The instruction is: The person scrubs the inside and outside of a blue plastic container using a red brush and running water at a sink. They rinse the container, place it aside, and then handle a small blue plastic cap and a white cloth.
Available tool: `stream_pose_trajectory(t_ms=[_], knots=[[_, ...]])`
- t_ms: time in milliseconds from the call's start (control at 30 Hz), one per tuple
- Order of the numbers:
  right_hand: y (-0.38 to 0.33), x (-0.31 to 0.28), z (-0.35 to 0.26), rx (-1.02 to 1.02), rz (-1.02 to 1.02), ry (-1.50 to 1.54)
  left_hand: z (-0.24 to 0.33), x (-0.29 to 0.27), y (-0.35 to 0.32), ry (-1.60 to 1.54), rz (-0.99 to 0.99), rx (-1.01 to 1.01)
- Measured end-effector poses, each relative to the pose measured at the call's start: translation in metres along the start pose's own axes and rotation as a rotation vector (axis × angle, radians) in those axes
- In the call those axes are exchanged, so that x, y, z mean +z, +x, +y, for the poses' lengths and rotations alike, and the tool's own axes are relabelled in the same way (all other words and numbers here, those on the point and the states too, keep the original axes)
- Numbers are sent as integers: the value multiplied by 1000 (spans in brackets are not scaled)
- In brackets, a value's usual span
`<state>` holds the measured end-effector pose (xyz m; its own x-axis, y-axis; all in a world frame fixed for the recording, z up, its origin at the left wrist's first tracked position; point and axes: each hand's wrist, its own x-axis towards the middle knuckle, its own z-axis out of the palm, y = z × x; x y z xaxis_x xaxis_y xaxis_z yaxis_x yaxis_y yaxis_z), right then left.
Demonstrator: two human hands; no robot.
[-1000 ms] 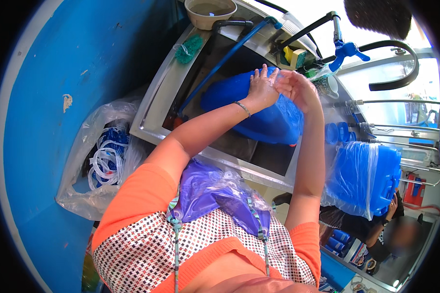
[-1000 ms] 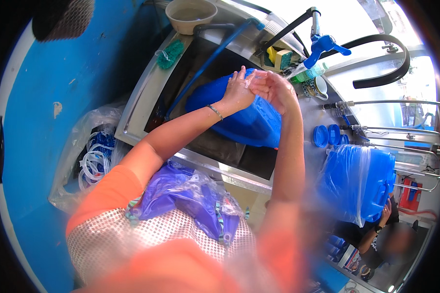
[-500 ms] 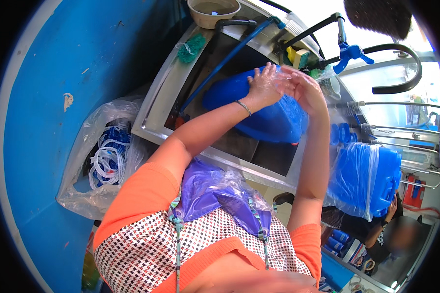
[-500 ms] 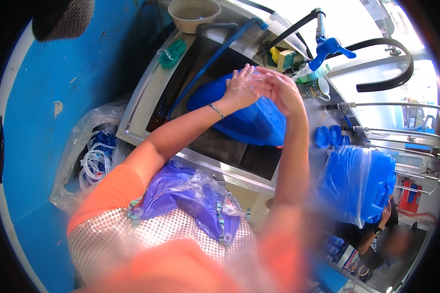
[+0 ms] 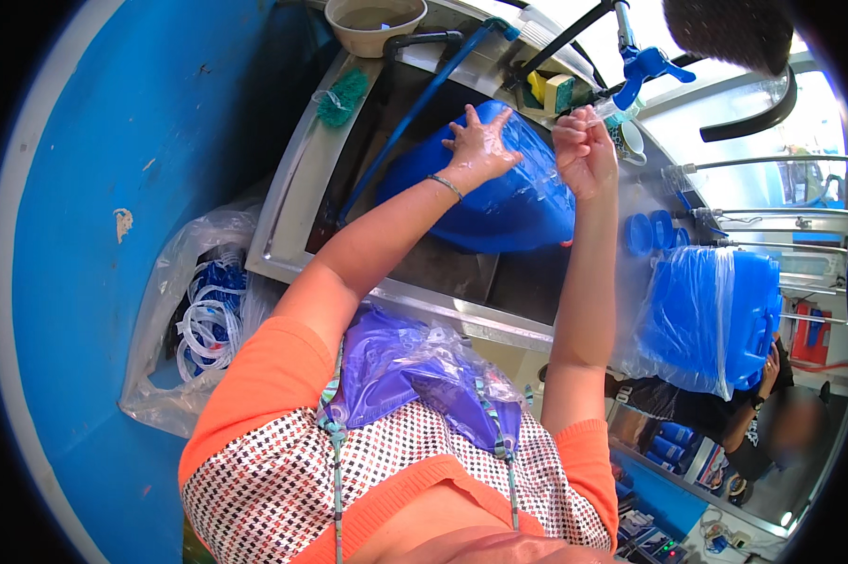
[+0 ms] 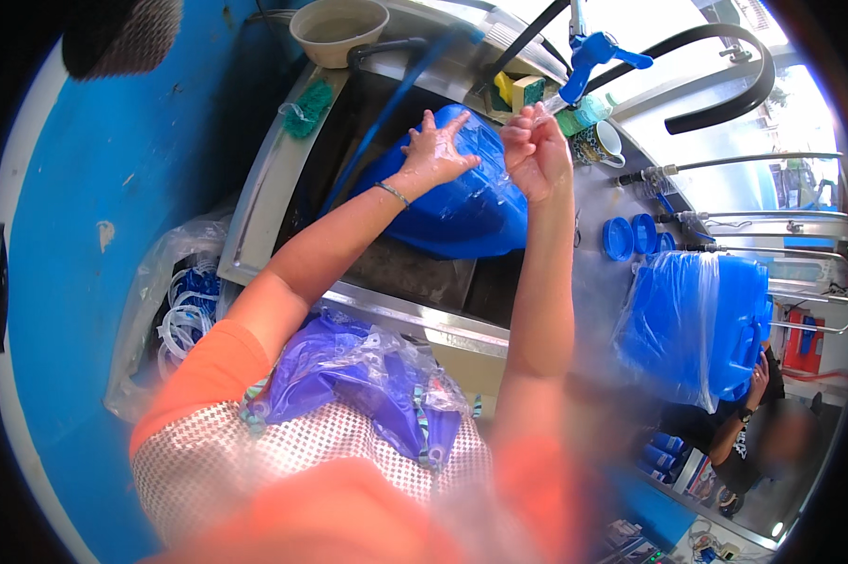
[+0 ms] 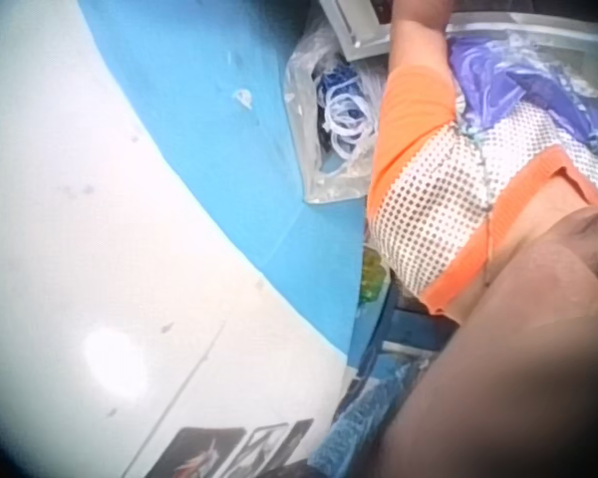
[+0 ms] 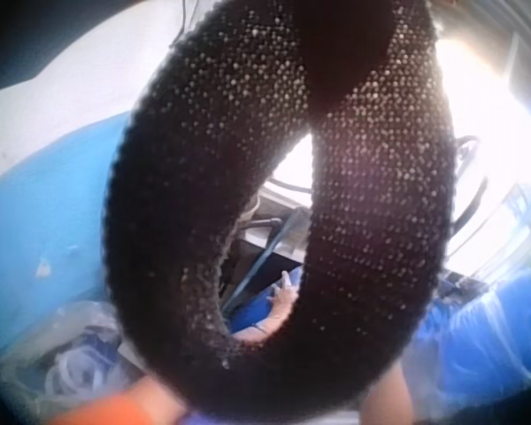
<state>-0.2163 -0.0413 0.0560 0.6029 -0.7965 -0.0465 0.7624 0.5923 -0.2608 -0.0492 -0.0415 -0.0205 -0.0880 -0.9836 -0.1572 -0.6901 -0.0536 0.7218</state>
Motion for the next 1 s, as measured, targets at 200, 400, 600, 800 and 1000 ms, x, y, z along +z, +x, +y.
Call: stream_pose_trajectory(t_ms=[200,400,600,800,1000], knots=[[5,24,1,21,-235,68,-27,-10,18,-10,42,-3],[2,-13,-27,-160,150,-771,-72,-16,22,-93,115,21],[-46,-148,-15,203,1412,-1580,-99,-13,-14,-152,253,99],[-67,-149,17,25,927,-955,-126,-23,-59,-184,413,125],[-54,-111,52,43,755,-826,-167,-52,-90,-268,397,141]])
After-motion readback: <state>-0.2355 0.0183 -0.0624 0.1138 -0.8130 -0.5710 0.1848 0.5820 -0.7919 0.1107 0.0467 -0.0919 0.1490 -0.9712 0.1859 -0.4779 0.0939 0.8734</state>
